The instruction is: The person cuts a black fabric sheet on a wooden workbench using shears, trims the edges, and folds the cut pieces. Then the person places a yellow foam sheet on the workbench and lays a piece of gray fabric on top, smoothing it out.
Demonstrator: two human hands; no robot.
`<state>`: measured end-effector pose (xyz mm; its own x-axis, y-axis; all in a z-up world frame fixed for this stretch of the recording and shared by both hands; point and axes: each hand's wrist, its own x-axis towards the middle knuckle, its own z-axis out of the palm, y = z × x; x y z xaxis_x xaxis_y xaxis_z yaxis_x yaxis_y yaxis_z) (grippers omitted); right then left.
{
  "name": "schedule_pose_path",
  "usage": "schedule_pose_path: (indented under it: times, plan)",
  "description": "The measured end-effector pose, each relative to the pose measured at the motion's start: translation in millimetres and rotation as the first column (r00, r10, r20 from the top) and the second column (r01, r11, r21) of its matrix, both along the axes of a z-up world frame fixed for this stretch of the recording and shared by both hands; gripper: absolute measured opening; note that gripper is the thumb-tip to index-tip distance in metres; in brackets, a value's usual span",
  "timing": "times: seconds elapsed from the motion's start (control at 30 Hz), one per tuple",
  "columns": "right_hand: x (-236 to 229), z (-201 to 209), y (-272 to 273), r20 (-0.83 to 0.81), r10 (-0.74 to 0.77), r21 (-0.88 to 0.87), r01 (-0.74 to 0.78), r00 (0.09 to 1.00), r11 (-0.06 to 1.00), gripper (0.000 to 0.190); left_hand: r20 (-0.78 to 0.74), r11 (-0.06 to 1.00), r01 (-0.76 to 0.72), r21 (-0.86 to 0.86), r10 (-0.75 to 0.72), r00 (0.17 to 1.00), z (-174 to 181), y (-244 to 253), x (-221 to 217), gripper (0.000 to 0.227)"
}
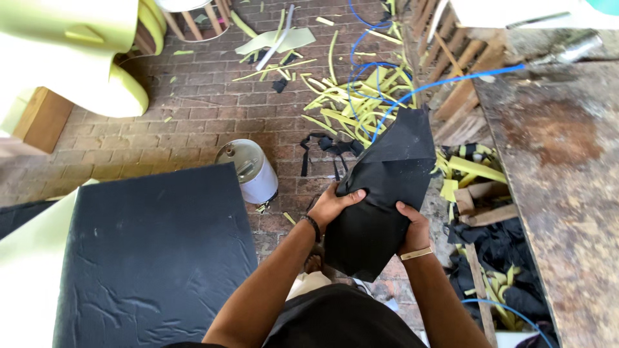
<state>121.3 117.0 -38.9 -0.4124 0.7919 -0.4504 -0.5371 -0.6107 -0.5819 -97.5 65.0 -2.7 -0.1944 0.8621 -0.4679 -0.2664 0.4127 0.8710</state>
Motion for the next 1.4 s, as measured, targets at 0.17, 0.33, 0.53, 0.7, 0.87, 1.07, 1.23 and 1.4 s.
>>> schedule_pose_path:
  times: [0.17,0.33,0.53,0.7,0.87,1.07,1.23,1.4]
  plan:
    - [-53,-13,16,0.575,0.02,0.205,-0.167,0.818,0.964,0.062,-0.108,0.926,-0.371,0.068,0.377,0.92,1,-9,-40,0.114]
    - [-138,-10,23,0.719,0.104,0.315,-0.455,0.687,0.833,0.076,-0.626,0.908,-0.376,0.186,0.404,0.667,5,-19,-105,0.09]
    - [-253,-12,34,0.656,0.447,-0.094,-0.522,0.608,0.848,0.079,-0.691,0.942,0.011,0.336,0.239,0.682,-10,-6,-169,0.082]
    - [-333,-14,49,0.682,0.467,-0.121,-0.542,0.563,0.831,0.074,-0.399,0.96,-0.042,0.277,0.154,0.904,-14,-17,-243,0.094]
    - [-412,-21,52,0.661,0.481,0.044,-0.67,0.575,0.741,0.052,-0.283,0.936,-0.241,0.256,0.311,0.907,-30,-40,-296,0.106]
    - [-488,-37,63,0.733,0.47,0.154,-0.793,0.492,0.59,0.046,-0.014,0.864,-0.384,0.327,0.41,0.912,-67,-48,-341,0.079]
    - [-554,-84,103,0.812,0.523,-0.056,-0.857,0.26,0.512,0.056,-0.149,0.62,-0.777,-0.11,0.762,0.63,-82,-76,-369,0.049]
    - [-628,-130,164,0.484,0.798,-0.185,-0.85,0.359,0.494,0.057,-0.13,0.343,-0.912,-0.226,0.917,0.377,-67,-110,-371,0.045]
